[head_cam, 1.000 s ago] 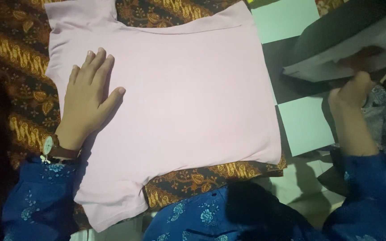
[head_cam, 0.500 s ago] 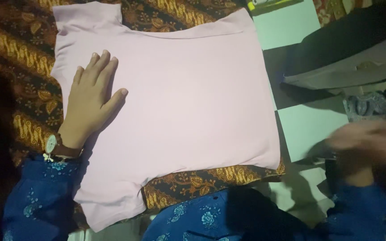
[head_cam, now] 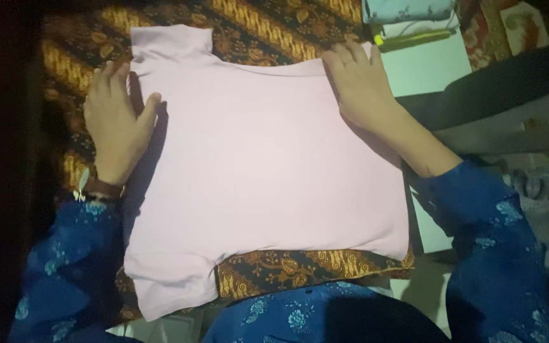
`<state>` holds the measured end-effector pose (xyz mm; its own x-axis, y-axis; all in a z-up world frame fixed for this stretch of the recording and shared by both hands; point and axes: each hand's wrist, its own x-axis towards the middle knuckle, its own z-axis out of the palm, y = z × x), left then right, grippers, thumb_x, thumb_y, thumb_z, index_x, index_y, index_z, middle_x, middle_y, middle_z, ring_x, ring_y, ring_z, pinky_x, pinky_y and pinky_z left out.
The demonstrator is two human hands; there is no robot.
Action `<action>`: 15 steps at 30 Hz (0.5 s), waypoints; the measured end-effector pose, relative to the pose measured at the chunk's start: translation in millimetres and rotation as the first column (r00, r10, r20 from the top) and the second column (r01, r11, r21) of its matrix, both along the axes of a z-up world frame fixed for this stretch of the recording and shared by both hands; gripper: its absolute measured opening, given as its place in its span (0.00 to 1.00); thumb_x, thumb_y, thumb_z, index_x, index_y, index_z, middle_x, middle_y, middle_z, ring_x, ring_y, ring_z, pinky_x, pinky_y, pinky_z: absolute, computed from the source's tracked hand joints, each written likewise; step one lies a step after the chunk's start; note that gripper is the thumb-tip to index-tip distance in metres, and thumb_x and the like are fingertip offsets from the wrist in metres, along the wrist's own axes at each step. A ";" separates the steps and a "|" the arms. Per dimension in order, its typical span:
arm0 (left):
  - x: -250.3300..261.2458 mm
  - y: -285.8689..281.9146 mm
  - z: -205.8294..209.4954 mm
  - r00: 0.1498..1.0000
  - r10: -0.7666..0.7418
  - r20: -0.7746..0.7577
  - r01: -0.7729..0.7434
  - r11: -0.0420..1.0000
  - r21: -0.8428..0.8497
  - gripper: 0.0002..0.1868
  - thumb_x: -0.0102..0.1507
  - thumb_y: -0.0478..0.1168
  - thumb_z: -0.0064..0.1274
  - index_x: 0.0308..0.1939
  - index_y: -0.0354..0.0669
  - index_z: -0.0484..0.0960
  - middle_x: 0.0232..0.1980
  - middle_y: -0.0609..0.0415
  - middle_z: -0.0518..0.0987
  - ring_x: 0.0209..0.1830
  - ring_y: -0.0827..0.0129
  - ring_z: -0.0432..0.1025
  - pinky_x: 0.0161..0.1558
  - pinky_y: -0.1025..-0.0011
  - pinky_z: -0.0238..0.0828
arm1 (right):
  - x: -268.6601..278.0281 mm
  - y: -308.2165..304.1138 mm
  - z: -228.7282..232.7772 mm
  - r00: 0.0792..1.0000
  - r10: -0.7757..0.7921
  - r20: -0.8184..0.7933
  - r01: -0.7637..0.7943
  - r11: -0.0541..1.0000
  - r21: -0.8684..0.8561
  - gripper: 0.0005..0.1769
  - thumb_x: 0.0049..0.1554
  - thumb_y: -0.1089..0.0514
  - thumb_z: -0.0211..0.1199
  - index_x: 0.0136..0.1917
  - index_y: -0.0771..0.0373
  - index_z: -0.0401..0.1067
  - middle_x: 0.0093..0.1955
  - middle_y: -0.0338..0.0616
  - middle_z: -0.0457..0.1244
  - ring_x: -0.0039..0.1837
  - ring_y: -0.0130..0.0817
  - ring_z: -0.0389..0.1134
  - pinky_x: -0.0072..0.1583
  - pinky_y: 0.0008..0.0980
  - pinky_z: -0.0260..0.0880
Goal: Iron a pink t-shirt on a flat surface.
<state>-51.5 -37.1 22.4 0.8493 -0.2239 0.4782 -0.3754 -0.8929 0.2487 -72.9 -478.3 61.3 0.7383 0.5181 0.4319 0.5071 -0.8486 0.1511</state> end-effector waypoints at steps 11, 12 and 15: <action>50.7 -14.6 30.0 0.821 -0.074 -0.567 -0.292 0.799 -0.526 0.31 0.63 0.59 0.61 0.57 0.35 0.81 0.42 0.49 0.80 0.33 0.72 0.72 0.34 0.69 0.67 | -51.8 13.8 30.2 0.985 -0.168 0.038 0.172 0.965 -0.197 0.13 0.53 0.59 0.64 0.50 0.66 0.71 0.52 0.55 0.64 0.62 0.53 0.63 0.72 0.65 0.54; 46.2 -12.0 30.8 0.780 -0.159 -0.605 -0.268 0.789 -0.553 0.27 0.64 0.57 0.58 0.53 0.36 0.82 0.42 0.50 0.81 0.34 0.72 0.73 0.37 0.69 0.69 | -62.2 13.3 35.3 0.987 -0.161 0.026 0.163 0.968 -0.192 0.12 0.53 0.59 0.65 0.49 0.65 0.70 0.51 0.54 0.64 0.61 0.53 0.63 0.72 0.64 0.56; 5.4 -6.0 59.6 0.747 -0.349 -0.566 -0.132 0.757 -0.640 0.23 0.68 0.54 0.53 0.53 0.38 0.82 0.44 0.52 0.80 0.39 0.74 0.73 0.43 0.70 0.71 | -103.4 10.6 62.5 0.985 -0.159 -0.068 0.143 0.971 -0.194 0.11 0.52 0.59 0.66 0.48 0.63 0.70 0.48 0.51 0.64 0.56 0.50 0.65 0.70 0.58 0.60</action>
